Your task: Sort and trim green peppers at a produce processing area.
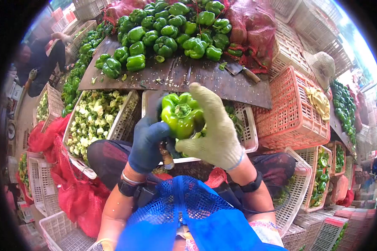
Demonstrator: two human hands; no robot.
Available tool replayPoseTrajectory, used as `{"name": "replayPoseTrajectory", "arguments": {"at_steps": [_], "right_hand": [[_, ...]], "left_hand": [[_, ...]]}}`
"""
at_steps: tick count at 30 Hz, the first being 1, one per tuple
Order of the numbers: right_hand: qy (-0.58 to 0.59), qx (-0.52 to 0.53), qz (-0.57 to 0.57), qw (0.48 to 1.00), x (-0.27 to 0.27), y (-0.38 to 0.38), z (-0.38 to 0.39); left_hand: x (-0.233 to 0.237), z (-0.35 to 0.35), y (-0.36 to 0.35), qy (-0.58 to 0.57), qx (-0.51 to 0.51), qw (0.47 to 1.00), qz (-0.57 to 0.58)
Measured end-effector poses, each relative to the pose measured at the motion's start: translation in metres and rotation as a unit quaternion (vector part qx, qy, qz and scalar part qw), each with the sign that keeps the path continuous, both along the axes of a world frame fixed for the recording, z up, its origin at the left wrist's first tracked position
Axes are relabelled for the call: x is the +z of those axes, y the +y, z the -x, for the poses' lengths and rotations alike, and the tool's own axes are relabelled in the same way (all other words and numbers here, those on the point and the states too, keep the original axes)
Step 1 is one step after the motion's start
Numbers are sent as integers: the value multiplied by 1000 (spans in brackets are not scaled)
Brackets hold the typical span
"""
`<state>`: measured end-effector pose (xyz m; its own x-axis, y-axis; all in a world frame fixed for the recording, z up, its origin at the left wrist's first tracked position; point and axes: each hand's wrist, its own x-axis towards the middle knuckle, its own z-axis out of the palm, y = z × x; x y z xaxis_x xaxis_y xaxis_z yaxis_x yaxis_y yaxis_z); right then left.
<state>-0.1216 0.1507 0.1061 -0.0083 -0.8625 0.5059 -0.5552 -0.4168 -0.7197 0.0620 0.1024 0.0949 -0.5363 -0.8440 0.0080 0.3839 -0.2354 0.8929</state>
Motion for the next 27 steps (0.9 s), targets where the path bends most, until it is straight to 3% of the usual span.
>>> {"name": "replayPoseTrajectory", "arguments": {"at_steps": [2,4,6,8,11,14,21,23,24,25,27], "right_hand": [[-165,37,-78,982,-3,10,3],[-262,46,-150,952,-5,13,6],[-422,15,-202,883,3,14,0],[-628,29,-161,760,-13,7,2],[-607,-30,-136,783,-33,-8,8],[-598,-74,-97,792,-36,-16,10],[-505,-125,-5,854,-30,-23,-2],[-592,-113,-17,798,-46,-23,16],[-631,-105,-27,768,-54,-25,24],[-591,-142,-34,793,-58,-29,25],[-613,-114,-52,780,-93,-37,28]], "left_hand": [[0,-4,-1,41,-28,999,-3],[9,-2,2,-15,-35,999,3],[21,3,7,-65,-30,997,-8],[13,8,11,-101,-8,994,40],[-9,13,12,-239,82,958,133],[-32,10,20,-302,171,878,329],[-46,32,23,-472,109,822,299],[-71,28,23,-552,64,787,269],[-103,27,21,-503,75,816,276],[-141,26,21,-454,87,842,278],[-162,23,21,-383,83,877,278]]}}
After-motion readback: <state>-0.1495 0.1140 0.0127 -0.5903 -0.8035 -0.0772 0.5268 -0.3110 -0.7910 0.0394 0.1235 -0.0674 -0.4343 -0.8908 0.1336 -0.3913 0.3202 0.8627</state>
